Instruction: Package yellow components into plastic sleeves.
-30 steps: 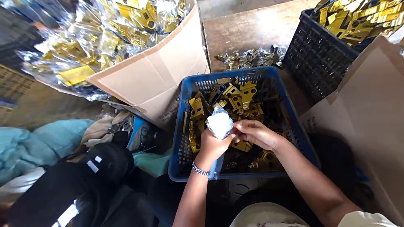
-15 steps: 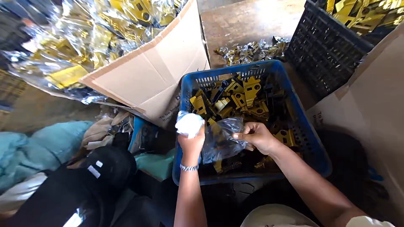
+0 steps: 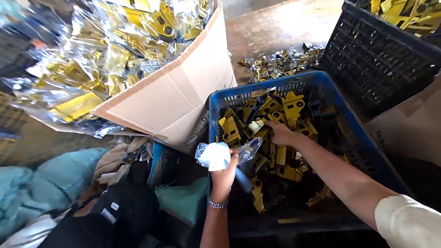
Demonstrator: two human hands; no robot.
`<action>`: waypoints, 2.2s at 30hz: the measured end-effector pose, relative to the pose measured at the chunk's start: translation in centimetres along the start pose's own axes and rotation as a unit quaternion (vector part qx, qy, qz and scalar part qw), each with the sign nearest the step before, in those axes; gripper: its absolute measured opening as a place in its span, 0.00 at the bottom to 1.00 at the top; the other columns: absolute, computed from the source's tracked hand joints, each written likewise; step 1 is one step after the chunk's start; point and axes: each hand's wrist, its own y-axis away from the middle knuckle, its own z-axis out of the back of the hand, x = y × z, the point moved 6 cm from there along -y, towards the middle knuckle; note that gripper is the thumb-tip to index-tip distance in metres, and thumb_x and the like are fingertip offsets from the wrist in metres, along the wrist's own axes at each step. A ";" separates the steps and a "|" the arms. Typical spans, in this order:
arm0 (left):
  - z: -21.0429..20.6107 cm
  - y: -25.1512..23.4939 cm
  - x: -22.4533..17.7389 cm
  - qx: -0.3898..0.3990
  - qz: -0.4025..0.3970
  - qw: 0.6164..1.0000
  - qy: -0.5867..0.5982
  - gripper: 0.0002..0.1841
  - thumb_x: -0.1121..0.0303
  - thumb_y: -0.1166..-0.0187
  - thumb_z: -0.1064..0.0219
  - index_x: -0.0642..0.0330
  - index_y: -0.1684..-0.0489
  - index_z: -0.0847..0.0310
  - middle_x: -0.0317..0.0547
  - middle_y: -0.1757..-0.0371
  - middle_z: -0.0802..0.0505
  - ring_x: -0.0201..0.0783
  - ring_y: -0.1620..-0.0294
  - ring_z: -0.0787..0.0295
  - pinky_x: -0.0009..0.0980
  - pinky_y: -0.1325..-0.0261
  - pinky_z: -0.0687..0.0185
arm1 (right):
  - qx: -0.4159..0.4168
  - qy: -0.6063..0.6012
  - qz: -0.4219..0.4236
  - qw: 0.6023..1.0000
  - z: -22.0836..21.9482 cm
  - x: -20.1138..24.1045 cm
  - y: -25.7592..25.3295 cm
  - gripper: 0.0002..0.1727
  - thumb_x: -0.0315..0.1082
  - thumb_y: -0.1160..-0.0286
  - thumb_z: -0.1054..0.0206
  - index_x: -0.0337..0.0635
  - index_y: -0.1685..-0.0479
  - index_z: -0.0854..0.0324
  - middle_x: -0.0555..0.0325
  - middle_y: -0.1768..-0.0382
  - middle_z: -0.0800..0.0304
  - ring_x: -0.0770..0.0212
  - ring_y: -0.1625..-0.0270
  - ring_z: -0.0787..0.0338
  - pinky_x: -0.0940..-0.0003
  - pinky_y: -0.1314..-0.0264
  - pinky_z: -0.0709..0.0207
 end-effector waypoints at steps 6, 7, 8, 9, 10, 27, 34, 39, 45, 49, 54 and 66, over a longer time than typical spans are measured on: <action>-0.5 0.0 -0.3 -0.004 -0.004 0.999 0.033 0.12 0.82 0.35 0.28 0.69 0.55 0.22 0.36 0.63 0.07 0.25 0.60 0.09 0.23 0.52 0.11 | -0.007 0.041 0.009 0.999 -2.6 -0.8 -1.1 0.51 0.22 0.42 0.21 0.34 0.12 0.46 0.30 0.15 0.42 0.33 0.19 0.29 0.40 0.21 0.30; -0.6 0.2 -0.1 -0.009 -0.004 1.000 0.026 0.14 0.81 0.36 0.26 0.70 0.55 0.22 0.36 0.63 0.08 0.25 0.59 0.10 0.23 0.50 0.11 | 0.004 0.059 0.020 0.998 -3.1 -1.3 -0.6 0.47 0.26 0.40 0.21 0.34 0.14 0.40 0.31 0.14 0.44 0.33 0.18 0.30 0.40 0.21 0.30; -0.6 0.3 0.1 -0.015 -0.003 1.000 0.019 0.16 0.80 0.37 0.24 0.72 0.54 0.22 0.36 0.63 0.08 0.25 0.59 0.10 0.24 0.49 0.11 | 0.013 0.073 0.026 0.997 -3.5 -1.7 0.1 0.44 0.28 0.38 0.21 0.34 0.15 0.35 0.30 0.13 0.45 0.32 0.18 0.31 0.40 0.20 0.31; -0.6 0.4 0.3 -0.021 -0.003 1.000 0.007 0.18 0.79 0.38 0.23 0.73 0.53 0.23 0.37 0.63 0.08 0.25 0.59 0.10 0.24 0.49 0.11 | 0.015 0.078 0.032 0.996 -3.6 -1.9 0.9 0.41 0.29 0.37 0.20 0.34 0.18 0.30 0.29 0.15 0.43 0.31 0.18 0.32 0.40 0.19 0.33; -0.6 0.4 0.4 -0.026 0.001 1.000 -0.005 0.20 0.79 0.39 0.22 0.75 0.50 0.24 0.39 0.62 0.08 0.25 0.59 0.10 0.23 0.49 0.12 | 0.015 0.072 0.040 0.996 -3.4 -2.0 1.7 0.39 0.31 0.38 0.19 0.34 0.21 0.26 0.27 0.17 0.41 0.28 0.18 0.35 0.38 0.17 0.37; -2.7 1.8 0.3 0.025 0.130 0.988 0.079 0.09 0.81 0.32 0.28 0.65 0.60 0.22 0.35 0.69 0.12 0.24 0.71 0.18 0.20 0.64 0.19 | -0.124 0.009 0.197 0.973 -2.9 5.4 10.6 0.24 0.32 0.24 0.30 0.24 0.34 0.22 0.30 0.38 0.15 0.38 0.41 0.09 0.44 0.36 0.17; -2.6 2.5 0.2 0.074 0.016 0.994 -0.082 0.23 0.74 0.36 0.21 0.82 0.47 0.21 0.51 0.55 0.07 0.25 0.51 0.11 0.22 0.40 0.16 | 0.021 -0.162 0.058 0.985 -5.2 5.2 7.8 0.46 0.29 0.28 0.27 0.32 0.12 0.51 0.32 0.23 0.28 0.46 0.21 0.23 0.53 0.19 0.30; -1.0 1.3 -0.5 0.003 -0.031 0.997 -0.070 0.31 0.74 0.32 0.23 0.88 0.36 0.31 0.59 0.45 0.11 0.27 0.42 0.14 0.23 0.33 0.19 | -0.019 -0.369 0.107 0.923 -2.9 5.0 10.2 0.38 0.32 0.30 0.26 0.36 0.17 0.32 0.44 0.25 0.22 0.62 0.28 0.18 0.68 0.27 0.23; -4.1 5.1 -0.3 0.210 -0.048 0.976 -0.037 0.18 0.76 0.34 0.22 0.80 0.50 0.18 0.47 0.57 0.05 0.25 0.54 0.07 0.26 0.42 0.11 | -0.029 -0.136 0.115 0.984 -3.1 3.2 9.4 0.27 0.33 0.34 0.22 0.31 0.33 0.17 0.30 0.34 0.18 0.39 0.29 0.19 0.45 0.23 0.29; -0.4 2.3 -0.9 0.092 0.115 0.985 0.090 0.17 0.79 0.24 0.43 0.74 0.38 0.30 0.45 0.55 0.04 0.37 0.58 0.04 0.36 0.49 0.06 | -0.037 -0.258 0.101 0.960 2.5 1.9 10.5 0.15 0.25 0.25 0.31 0.26 0.42 0.18 0.43 0.49 0.12 0.58 0.50 0.12 0.60 0.41 0.17; -1.5 2.4 0.2 0.094 0.047 0.988 -0.117 0.35 0.75 0.41 0.17 0.85 0.34 0.29 0.58 0.45 0.09 0.32 0.43 0.11 0.27 0.34 0.16 | -0.129 -0.448 0.073 0.881 3.9 1.7 8.4 0.28 0.32 0.13 0.39 0.26 0.20 0.40 0.39 0.39 0.16 0.54 0.46 0.08 0.59 0.39 0.12; -3.4 2.8 -0.2 0.143 0.142 0.976 -0.078 0.16 0.77 0.30 0.24 0.71 0.46 0.19 0.41 0.60 0.09 0.22 0.63 0.13 0.19 0.55 0.16 | 0.078 -0.346 0.107 0.929 -4.1 3.5 11.3 0.07 0.28 0.14 0.40 0.33 0.55 0.20 0.68 0.71 0.16 0.77 0.73 0.15 0.80 0.64 0.17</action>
